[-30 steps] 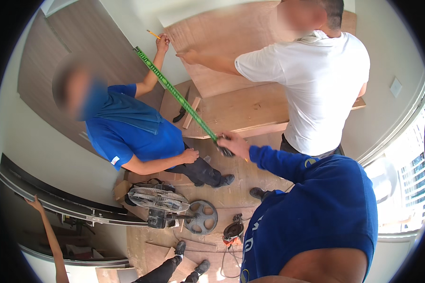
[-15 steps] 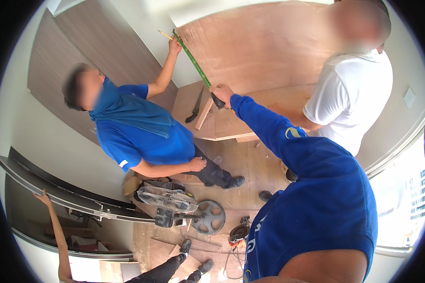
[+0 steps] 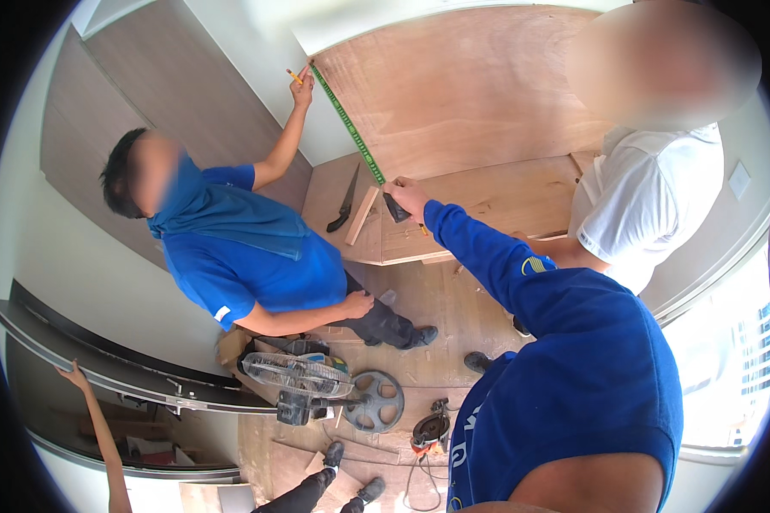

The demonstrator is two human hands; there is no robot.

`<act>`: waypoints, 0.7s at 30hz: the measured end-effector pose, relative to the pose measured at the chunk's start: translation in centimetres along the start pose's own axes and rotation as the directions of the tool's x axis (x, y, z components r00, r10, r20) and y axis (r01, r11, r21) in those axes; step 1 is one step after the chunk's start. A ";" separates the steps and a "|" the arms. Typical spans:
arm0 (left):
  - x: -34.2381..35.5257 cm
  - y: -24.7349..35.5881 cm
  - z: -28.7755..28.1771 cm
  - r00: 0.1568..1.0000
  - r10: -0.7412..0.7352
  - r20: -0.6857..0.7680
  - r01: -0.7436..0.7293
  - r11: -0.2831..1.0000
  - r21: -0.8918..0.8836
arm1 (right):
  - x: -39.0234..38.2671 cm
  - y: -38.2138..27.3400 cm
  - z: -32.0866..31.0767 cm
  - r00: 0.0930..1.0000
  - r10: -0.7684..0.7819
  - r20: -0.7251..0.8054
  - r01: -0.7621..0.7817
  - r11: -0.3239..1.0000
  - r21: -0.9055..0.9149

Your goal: The person measures a wooden board with a tape measure and marks it with a pencil. They then position the board on the floor, measure and mark it again, and prepare to cut it with a circular saw.

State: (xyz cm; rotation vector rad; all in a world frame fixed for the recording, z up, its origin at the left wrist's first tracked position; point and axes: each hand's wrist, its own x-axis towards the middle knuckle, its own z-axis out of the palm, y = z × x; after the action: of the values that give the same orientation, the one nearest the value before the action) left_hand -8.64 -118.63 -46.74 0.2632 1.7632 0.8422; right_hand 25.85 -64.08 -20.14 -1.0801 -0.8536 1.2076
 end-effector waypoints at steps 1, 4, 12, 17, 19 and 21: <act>0.0 0.2 0.1 1.000 0.000 -0.001 0.000 1.000 -0.002 | 0.4 0.4 0.0 1.000 -0.005 0.002 0.005 1.000 0.002; -0.1 0.5 0.3 1.000 -0.001 0.002 0.001 1.000 0.001 | 1.2 1.6 -0.3 0.998 -0.065 -0.012 0.065 0.998 -0.022; -0.1 1.5 0.8 1.000 0.005 0.009 -0.005 1.000 0.025 | 2.9 2.9 -2.2 0.997 -0.075 -0.037 0.073 0.996 -0.043; 0.2 2.1 1.1 1.000 0.009 0.017 -0.009 1.000 0.028 | 3.0 3.2 -2.8 0.989 -0.126 -0.078 0.122 0.991 -0.050; 0.4 2.5 1.3 1.000 0.013 0.028 -0.014 0.999 0.044 | 2.4 3.2 -3.0 0.988 -0.127 -0.088 0.118 0.988 -0.102; 0.6 2.8 1.5 0.999 0.012 0.041 -0.014 0.998 0.054 | 1.4 3.3 -3.4 0.986 -0.120 -0.119 0.102 0.983 -0.150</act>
State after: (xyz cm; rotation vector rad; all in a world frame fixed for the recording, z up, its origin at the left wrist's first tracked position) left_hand -8.11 -115.62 -45.56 0.3257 1.7492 0.7939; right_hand 28.32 -63.30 -24.34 -1.1963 -0.9000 0.9850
